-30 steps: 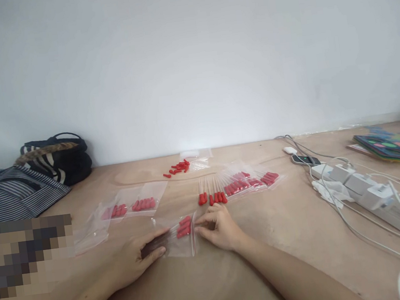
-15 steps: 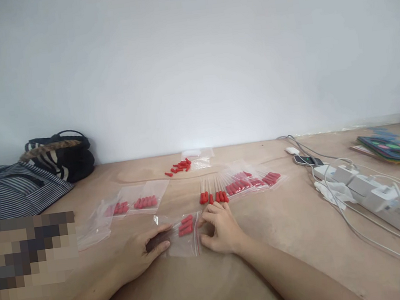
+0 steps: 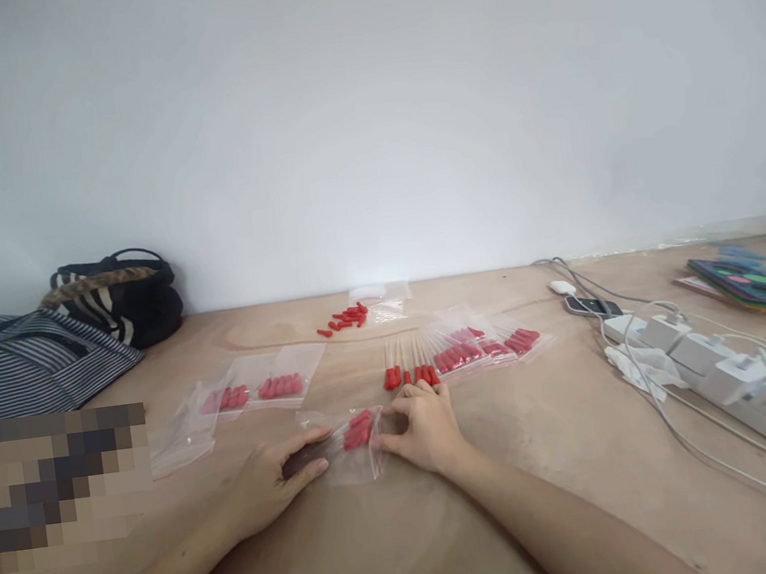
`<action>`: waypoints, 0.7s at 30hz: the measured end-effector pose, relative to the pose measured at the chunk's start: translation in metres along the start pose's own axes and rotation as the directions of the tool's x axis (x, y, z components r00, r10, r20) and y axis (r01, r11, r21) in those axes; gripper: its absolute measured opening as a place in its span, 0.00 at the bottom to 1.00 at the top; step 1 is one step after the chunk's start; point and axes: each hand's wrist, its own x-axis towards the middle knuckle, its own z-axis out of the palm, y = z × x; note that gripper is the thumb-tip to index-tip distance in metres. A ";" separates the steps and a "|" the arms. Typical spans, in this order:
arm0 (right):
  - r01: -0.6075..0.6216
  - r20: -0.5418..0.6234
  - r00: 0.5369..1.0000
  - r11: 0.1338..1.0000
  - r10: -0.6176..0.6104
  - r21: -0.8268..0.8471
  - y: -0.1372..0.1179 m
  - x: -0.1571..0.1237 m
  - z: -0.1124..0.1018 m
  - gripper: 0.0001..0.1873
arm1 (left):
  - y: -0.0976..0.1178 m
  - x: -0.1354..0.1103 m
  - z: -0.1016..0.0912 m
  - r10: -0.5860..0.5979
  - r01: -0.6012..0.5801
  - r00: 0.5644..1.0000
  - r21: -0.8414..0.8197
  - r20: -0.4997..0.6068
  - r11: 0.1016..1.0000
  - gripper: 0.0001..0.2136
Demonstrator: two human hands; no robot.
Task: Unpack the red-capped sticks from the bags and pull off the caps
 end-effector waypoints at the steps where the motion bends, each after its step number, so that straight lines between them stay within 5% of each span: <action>1: -0.011 -0.020 1.000 1.000 0.011 0.006 -0.001 0.001 0.000 0.10 | 0.000 0.000 0.000 0.001 -0.001 1.000 -0.002 0.003 1.000 0.17; 8: 0.057 -0.149 0.987 0.998 -0.059 -0.015 -0.008 -0.002 0.004 0.08 | 0.001 0.000 -0.001 -0.009 0.009 1.000 -0.008 0.007 1.000 0.17; 13: 0.104 -0.024 0.994 0.995 -0.104 -0.014 -0.004 -0.004 0.005 0.04 | 0.000 0.000 0.000 -0.011 0.011 1.000 -0.022 -0.005 1.000 0.17; 21: 0.081 0.121 0.990 0.993 -0.070 -0.086 -0.003 -0.002 0.006 0.30 | -0.005 0.002 0.003 -0.018 0.016 0.999 -0.060 -0.031 0.998 0.17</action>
